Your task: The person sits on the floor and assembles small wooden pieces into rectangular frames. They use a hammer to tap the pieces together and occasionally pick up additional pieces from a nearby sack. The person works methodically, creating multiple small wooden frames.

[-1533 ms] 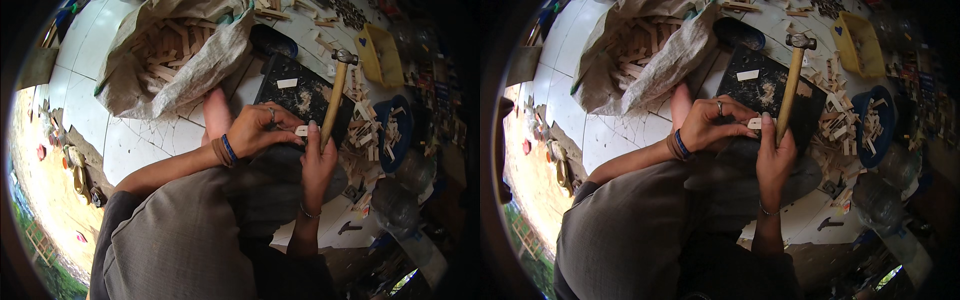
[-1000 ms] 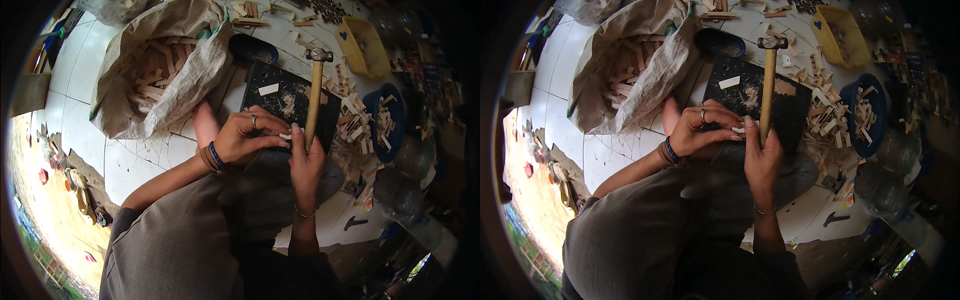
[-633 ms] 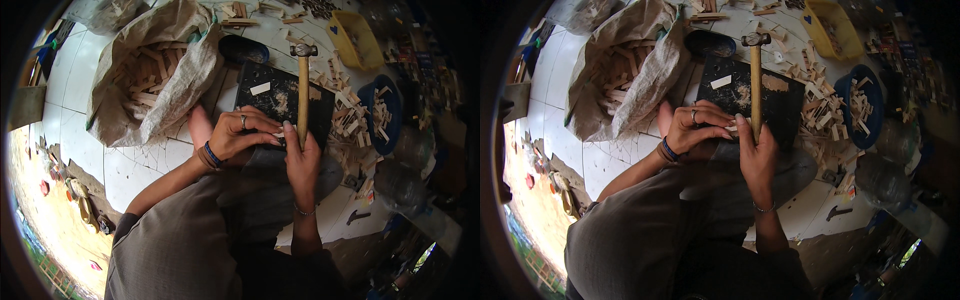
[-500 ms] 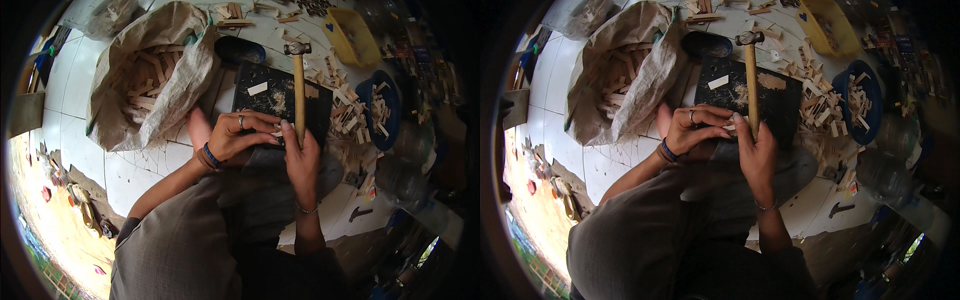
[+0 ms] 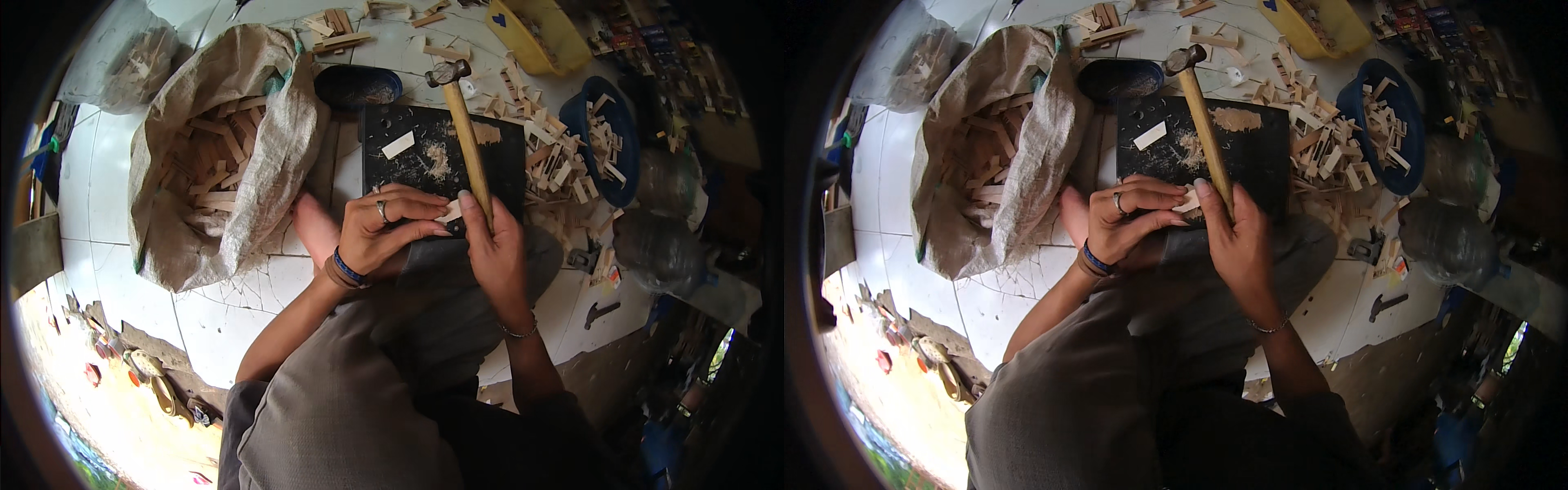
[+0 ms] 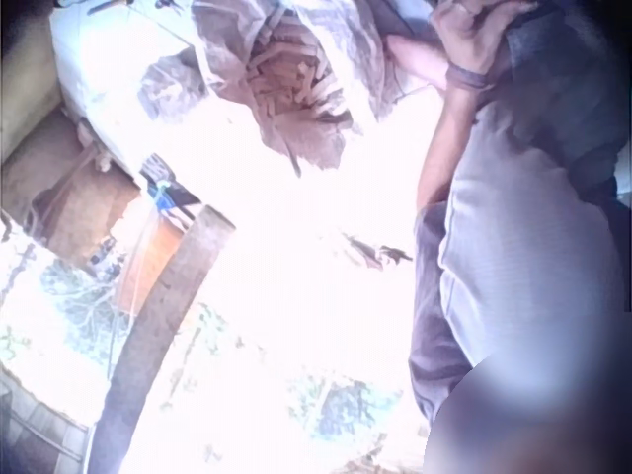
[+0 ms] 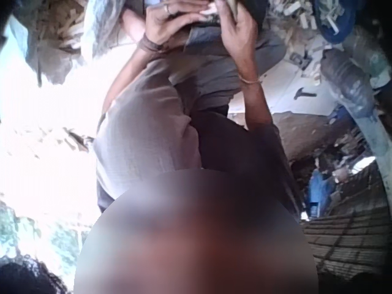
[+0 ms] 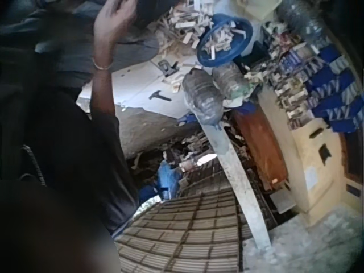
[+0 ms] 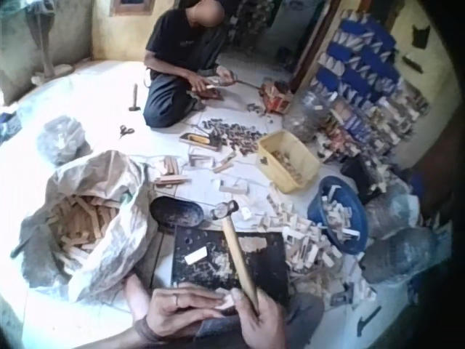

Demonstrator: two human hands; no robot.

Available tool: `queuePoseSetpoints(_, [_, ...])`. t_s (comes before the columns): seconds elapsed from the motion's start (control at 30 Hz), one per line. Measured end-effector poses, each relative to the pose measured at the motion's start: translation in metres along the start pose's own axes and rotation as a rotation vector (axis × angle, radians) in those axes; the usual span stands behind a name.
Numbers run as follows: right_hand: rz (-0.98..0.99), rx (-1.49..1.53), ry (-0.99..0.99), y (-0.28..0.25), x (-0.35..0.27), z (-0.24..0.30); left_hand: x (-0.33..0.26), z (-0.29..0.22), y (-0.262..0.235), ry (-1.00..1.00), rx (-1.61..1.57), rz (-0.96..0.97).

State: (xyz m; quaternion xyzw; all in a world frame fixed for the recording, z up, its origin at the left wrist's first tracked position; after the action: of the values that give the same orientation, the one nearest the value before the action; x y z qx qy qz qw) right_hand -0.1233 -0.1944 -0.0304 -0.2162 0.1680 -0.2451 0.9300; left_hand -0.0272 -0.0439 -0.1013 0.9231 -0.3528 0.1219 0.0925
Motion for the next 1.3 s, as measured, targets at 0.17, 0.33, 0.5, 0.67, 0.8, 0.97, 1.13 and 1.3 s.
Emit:
queuePoseSetpoints(0.17, [-0.049, -0.236, -0.173, -0.046, -0.029, 0.011, 0.001, -0.001, -0.001, 0.016, -0.021, -0.019])
queuePoseSetpoints(0.33, [0.244, -0.466, -0.337, -0.089, -0.073, 0.012, -0.002, 0.0, 0.0, 0.026, -0.029, -0.031])
queuePoseSetpoints(0.5, [0.332, -0.491, -0.412, -0.092, -0.095, 0.001, -0.003, 0.0, -0.001, 0.012, -0.015, -0.048])
queuePoseSetpoints(0.67, [0.315, -0.492, -0.508, -0.091, -0.09, -0.005, -0.003, -0.002, -0.001, 0.015, -0.003, -0.045])
queuePoseSetpoints(0.8, [0.286, -0.55, -0.48, -0.1, -0.095, -0.004, -0.004, -0.002, 0.0, 0.02, -0.02, -0.041])
queuePoseSetpoints(0.97, [0.202, -0.525, -0.559, -0.101, -0.1, -0.008, -0.003, -0.002, 0.0, 0.022, -0.019, -0.034])
queuePoseSetpoints(1.13, [0.286, -0.561, -0.45, -0.1, -0.097, -0.021, -0.003, -0.003, -0.001, 0.012, -0.02, -0.04])
queuePoseSetpoints(1.3, [0.243, -0.536, -0.525, -0.102, -0.101, -0.02, -0.003, -0.004, 0.0, 0.017, 0.005, -0.031])
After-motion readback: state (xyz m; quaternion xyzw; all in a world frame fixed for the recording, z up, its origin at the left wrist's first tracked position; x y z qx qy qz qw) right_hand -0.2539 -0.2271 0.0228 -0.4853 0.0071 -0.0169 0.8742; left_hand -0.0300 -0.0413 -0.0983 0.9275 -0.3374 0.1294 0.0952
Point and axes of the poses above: each hand's wrist, its own x-axis towards the middle knuckle, its own y-axis out of the palm, z = x × y, the point moved 2 cm from there along x, towards the middle knuckle, and after that the axes turned 6 degrees about -y, right-handed, at the moved point
